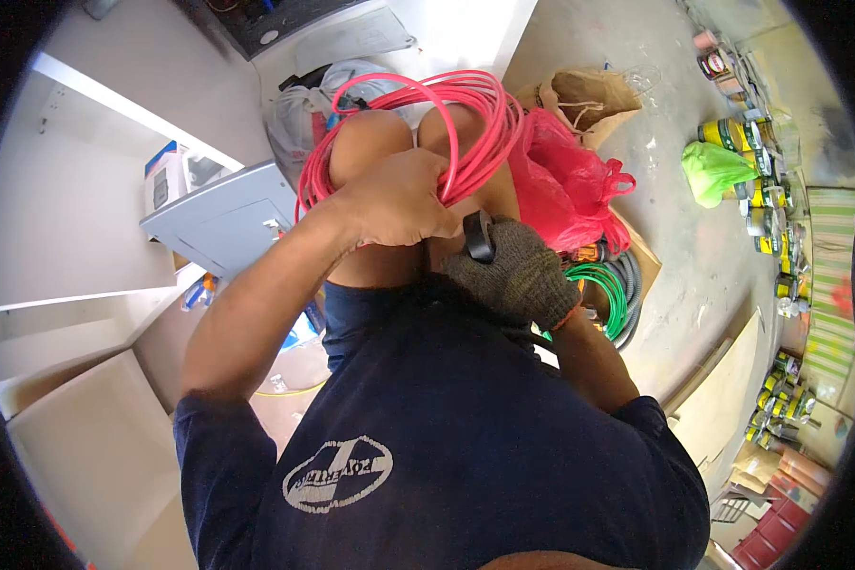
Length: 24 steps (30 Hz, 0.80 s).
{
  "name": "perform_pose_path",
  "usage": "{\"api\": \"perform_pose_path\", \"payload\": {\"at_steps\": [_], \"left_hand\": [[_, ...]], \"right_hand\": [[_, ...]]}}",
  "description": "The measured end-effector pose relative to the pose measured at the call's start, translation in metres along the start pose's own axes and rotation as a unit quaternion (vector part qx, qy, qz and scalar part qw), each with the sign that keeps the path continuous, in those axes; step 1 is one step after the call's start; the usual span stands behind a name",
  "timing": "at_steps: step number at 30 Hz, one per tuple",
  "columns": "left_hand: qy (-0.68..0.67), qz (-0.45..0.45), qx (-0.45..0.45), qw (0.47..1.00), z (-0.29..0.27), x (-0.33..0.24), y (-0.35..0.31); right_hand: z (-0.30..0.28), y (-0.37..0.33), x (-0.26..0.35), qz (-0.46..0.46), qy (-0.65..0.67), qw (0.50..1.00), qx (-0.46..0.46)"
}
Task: Organizing and taping coils of red and green electrical wires near an electrical panel.
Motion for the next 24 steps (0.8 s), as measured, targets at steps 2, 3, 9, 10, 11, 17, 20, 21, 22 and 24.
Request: {"api": "perform_pose_path", "payload": {"at_steps": [2, 3, 9, 10, 11, 17, 20, 21, 22, 24], "left_hand": [[0.005, 0.012, 0.011, 1.0, 0.002, -0.008, -0.001], [0.008, 0.023, 0.019, 1.0, 0.004, -0.013, -0.003], [0.044, 0.016, -0.117, 0.992, -0.008, -0.007, -0.016], [0.043, 0.015, -0.119, 0.992, -0.009, -0.01, -0.02], [0.013, 0.005, -0.104, 0.995, -0.007, -0.011, -0.022], [0.048, 0.066, -0.13, 0.988, -0.009, -0.011, -0.033], [0.024, 0.096, -0.111, 0.989, -0.01, -0.018, -0.037], [0.018, 0.107, -0.103, 0.989, -0.012, -0.02, -0.038], [0.019, 0.108, -0.104, 0.988, -0.013, -0.023, -0.042], [-0.066, 0.074, -0.076, 0.992, -0.009, -0.019, -0.048]], "right_hand": [[0.0, 0.002, 0.004, -0.023, -0.006, 1.0, -0.008], [0.001, 0.003, 0.008, -0.048, -0.014, 0.999, -0.015], [0.018, 0.008, 0.003, -0.042, -0.029, 0.999, -0.015], [0.016, 0.007, 0.008, -0.044, -0.03, 0.998, -0.014], [0.016, 0.007, 0.009, -0.021, -0.015, 1.0, 0.005], [-0.005, -0.011, 0.033, -0.172, -0.001, 0.982, -0.083], [-0.005, -0.008, 0.018, -0.218, 0.032, 0.972, -0.08], [-0.002, -0.003, 0.009, -0.212, 0.069, 0.973, -0.059], [-0.002, -0.005, 0.006, -0.213, 0.068, 0.973, -0.06], [-0.003, -0.007, -0.033, -0.007, 0.089, 0.992, -0.089]]}}
Point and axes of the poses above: each hand's wrist, its own y-axis towards the middle knuckle, its own z-axis out of the palm, x = y × z, the point moved 9 cm from there along y, towards the middle knuckle, and after that the axes turned 11 degrees about x, right-handed, at the moved point
